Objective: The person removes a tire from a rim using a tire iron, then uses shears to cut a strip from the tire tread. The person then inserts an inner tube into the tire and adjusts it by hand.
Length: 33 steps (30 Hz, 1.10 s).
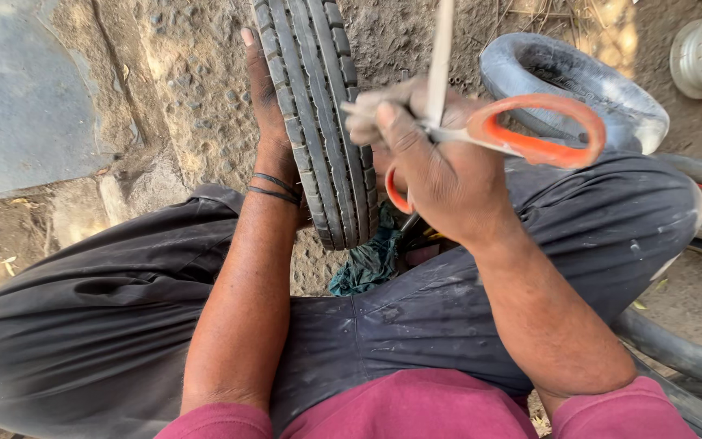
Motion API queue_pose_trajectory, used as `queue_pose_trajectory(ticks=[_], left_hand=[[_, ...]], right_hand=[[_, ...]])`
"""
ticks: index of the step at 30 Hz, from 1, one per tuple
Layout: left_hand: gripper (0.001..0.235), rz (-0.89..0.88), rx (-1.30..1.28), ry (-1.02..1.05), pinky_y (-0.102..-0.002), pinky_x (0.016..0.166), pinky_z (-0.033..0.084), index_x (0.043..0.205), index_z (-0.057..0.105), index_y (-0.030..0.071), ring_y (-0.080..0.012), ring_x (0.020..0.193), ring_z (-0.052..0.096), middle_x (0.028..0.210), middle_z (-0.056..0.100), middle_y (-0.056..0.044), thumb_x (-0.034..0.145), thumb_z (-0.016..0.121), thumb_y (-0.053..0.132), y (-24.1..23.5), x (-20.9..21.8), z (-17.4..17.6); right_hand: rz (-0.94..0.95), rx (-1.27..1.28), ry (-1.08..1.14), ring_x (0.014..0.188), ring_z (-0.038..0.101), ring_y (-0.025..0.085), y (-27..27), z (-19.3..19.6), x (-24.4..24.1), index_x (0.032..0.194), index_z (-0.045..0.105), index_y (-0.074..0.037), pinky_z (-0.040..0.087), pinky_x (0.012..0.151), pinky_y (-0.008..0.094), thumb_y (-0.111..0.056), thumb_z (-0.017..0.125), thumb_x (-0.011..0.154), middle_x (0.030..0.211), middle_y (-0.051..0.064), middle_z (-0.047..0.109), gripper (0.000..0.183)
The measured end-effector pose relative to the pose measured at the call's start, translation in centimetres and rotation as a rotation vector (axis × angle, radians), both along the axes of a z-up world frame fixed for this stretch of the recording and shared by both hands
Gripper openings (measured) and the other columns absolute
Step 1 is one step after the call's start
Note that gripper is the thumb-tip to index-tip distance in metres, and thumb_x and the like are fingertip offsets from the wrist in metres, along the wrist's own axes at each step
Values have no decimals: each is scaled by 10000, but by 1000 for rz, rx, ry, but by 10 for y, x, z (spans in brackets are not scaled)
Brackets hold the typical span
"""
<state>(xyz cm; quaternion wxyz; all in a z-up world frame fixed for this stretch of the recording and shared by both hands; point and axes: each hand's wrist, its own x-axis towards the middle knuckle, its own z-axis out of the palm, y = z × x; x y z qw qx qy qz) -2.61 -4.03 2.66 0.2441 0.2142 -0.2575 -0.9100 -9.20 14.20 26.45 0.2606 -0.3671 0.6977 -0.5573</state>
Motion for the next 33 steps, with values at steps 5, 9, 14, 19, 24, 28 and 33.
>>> queue_pose_trajectory(ticks=[5, 9, 14, 19, 24, 28, 33], left_hand=[[873, -44, 13, -37, -450, 871, 651, 1389, 588, 27, -274, 1009, 722, 1183, 691, -201, 931, 461, 759, 9, 3, 41], [955, -71, -25, -156, -452, 894, 646, 1419, 592, 18, -290, 1032, 727, 1194, 710, -225, 903, 424, 804, 14, 9, 69], [990, -105, -89, -559, -427, 894, 642, 1429, 560, 114, -267, 1070, 731, 1190, 730, -166, 791, 335, 838, 19, 14, 85], [965, -92, 105, 45, -452, 1079, 576, 1506, 492, 4, -321, 1215, 687, 1361, 662, -218, 926, 427, 773, 31, -8, 84], [975, -98, 43, -171, -403, 999, 601, 1432, 572, -54, -280, 1129, 747, 1307, 716, -221, 924, 423, 766, 53, -18, 83], [935, -282, 22, -178, -384, 1006, 588, 1430, 558, -26, -251, 1159, 729, 1324, 707, -174, 884, 549, 732, 68, -22, 87], [833, -451, 239, 67, -462, 1104, 561, 1465, 525, -49, -312, 1212, 668, 1348, 635, -212, 974, 680, 606, 73, -26, 64]], right_hand=[[-1, 78, 98, 972, 786, 181, -9, 7, 9, 1218, 663, 64, 662, 857, 296, -208, 544, 1154, 1052, 132, 763, 304], [6, 89, 74, 984, 789, 183, -12, 6, 6, 1221, 662, 57, 666, 873, 298, -199, 541, 1153, 1060, 136, 765, 291], [25, 143, 221, 910, 786, 152, -15, 11, 7, 1202, 680, 42, 658, 821, 275, -178, 553, 1130, 997, 115, 768, 264], [-20, 450, 332, 595, 652, 154, -12, 31, 2, 1082, 702, 11, 533, 577, 333, -205, 641, 1071, 690, 84, 661, 225], [-56, 507, 492, 606, 654, 155, 7, 29, -19, 1032, 696, 16, 522, 562, 353, -178, 690, 1051, 691, 72, 663, 195], [-240, 647, 190, 521, 627, 97, 21, 27, -44, 990, 690, -32, 499, 468, 290, -208, 675, 1011, 653, 18, 662, 177], [-218, 623, 15, 502, 584, 83, 34, 29, -61, 934, 672, -25, 475, 446, 262, -222, 678, 1015, 653, 8, 629, 213]])
